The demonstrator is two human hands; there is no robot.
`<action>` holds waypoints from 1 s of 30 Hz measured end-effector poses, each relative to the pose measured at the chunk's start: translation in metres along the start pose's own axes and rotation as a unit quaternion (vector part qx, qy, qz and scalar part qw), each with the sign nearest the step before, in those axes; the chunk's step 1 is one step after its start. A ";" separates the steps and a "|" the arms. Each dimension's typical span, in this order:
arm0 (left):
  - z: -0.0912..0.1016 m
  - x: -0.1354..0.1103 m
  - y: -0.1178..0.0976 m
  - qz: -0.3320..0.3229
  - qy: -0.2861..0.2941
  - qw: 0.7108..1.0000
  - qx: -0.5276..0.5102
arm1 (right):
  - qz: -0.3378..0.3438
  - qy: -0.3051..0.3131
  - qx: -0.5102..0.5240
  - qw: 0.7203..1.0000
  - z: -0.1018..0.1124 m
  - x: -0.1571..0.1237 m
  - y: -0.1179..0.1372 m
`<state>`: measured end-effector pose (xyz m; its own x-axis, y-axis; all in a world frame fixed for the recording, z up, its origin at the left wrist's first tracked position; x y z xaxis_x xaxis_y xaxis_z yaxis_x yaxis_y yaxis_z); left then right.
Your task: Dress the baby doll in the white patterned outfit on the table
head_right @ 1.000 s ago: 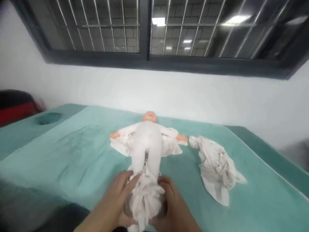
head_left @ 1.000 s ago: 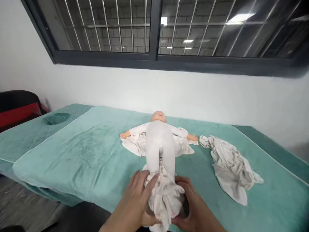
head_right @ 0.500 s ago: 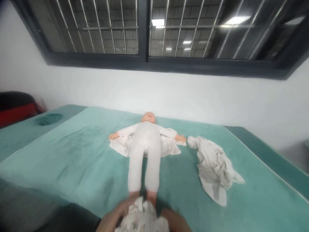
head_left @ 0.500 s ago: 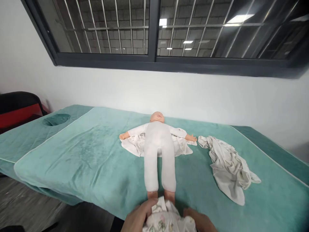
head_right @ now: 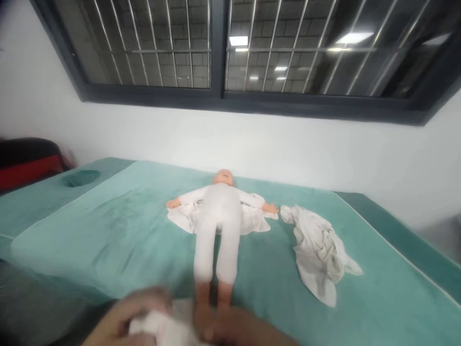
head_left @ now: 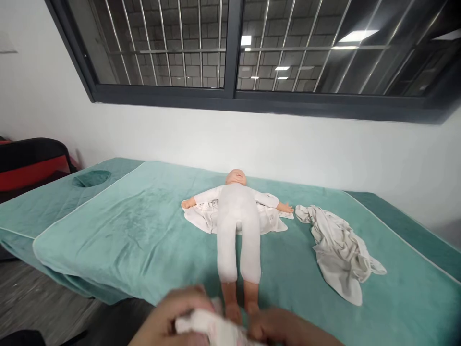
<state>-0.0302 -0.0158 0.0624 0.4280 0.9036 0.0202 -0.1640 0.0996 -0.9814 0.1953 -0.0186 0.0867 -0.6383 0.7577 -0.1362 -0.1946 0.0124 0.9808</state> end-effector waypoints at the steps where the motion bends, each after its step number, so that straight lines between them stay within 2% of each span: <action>1: 0.009 0.004 -0.004 -0.019 -0.086 0.996 -0.028 | 0.006 0.003 0.026 1.000 -0.003 0.007 0.007; 3: 0.023 0.010 -0.014 -0.077 -0.238 0.965 -0.081 | 0.037 -0.008 0.109 0.993 -0.008 0.031 0.025; 5: 0.030 0.018 -0.023 -0.130 -0.308 0.939 -0.078 | 0.100 -0.061 0.203 0.972 -0.007 0.063 0.045; 6: 0.031 0.023 -0.027 -0.141 -0.323 0.934 -0.052 | 0.136 -0.089 0.224 0.961 -0.005 0.081 0.055; 8: 0.031 0.037 -0.027 -0.112 -0.333 0.936 0.001 | 0.189 -0.113 0.230 0.948 0.001 0.113 0.067; 9: 0.031 0.044 -0.022 -0.081 -0.335 0.939 0.002 | 0.204 -0.116 0.209 0.950 0.005 0.127 0.069; 11: 0.028 0.062 -0.006 -0.006 -0.327 0.943 -0.064 | 0.199 -0.122 0.120 0.965 0.017 0.150 0.063; 13: 0.024 0.079 0.011 0.049 -0.296 0.944 -0.136 | 0.161 -0.156 0.006 0.974 0.039 0.165 0.048; 15: 0.023 0.092 0.023 0.058 -0.293 0.949 -0.104 | 0.120 -0.226 -0.082 0.963 0.076 0.172 0.033; 17: 0.025 0.096 0.022 0.013 -0.339 0.941 0.017 | 0.094 -0.316 -0.150 0.932 0.122 0.176 0.023; 19: 0.024 0.098 0.015 -0.039 -0.371 0.921 0.109 | 0.033 -0.410 -0.231 0.882 0.172 0.179 0.016; 21: 0.015 0.105 0.012 -0.033 -0.309 0.946 0.096 | -0.017 -0.431 -0.246 0.868 0.213 0.185 0.009; 22: 0.009 0.110 0.012 -0.005 -0.259 0.964 0.067 | -0.044 -0.428 -0.248 0.868 0.229 0.188 0.006; 24: 0.001 0.124 0.015 0.049 -0.183 0.982 0.020 | -0.093 -0.408 -0.242 0.875 0.252 0.196 -0.003; 27: -0.003 0.147 0.022 0.088 -0.118 0.989 -0.034 | -0.145 -0.353 -0.227 0.896 0.267 0.205 -0.017; 30: -0.011 0.167 0.030 0.126 -0.060 0.977 -0.161 | -0.154 -0.276 -0.203 0.927 0.267 0.212 -0.029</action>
<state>0.0457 0.1333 0.0346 0.3000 0.9268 -0.2259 0.0452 -0.2504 -0.9671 0.2648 0.3155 0.0668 -0.0492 0.9789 -0.1983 -0.6394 0.1217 0.7592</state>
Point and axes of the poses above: each hand's wrist, its own x-axis towards the middle knuckle, its own z-axis out of the back of the hand, y = z × x, the point moved 4 cm from there along x, towards the middle knuckle, and after that the axes turned 3 degrees about -z, right-handed, at the moved point
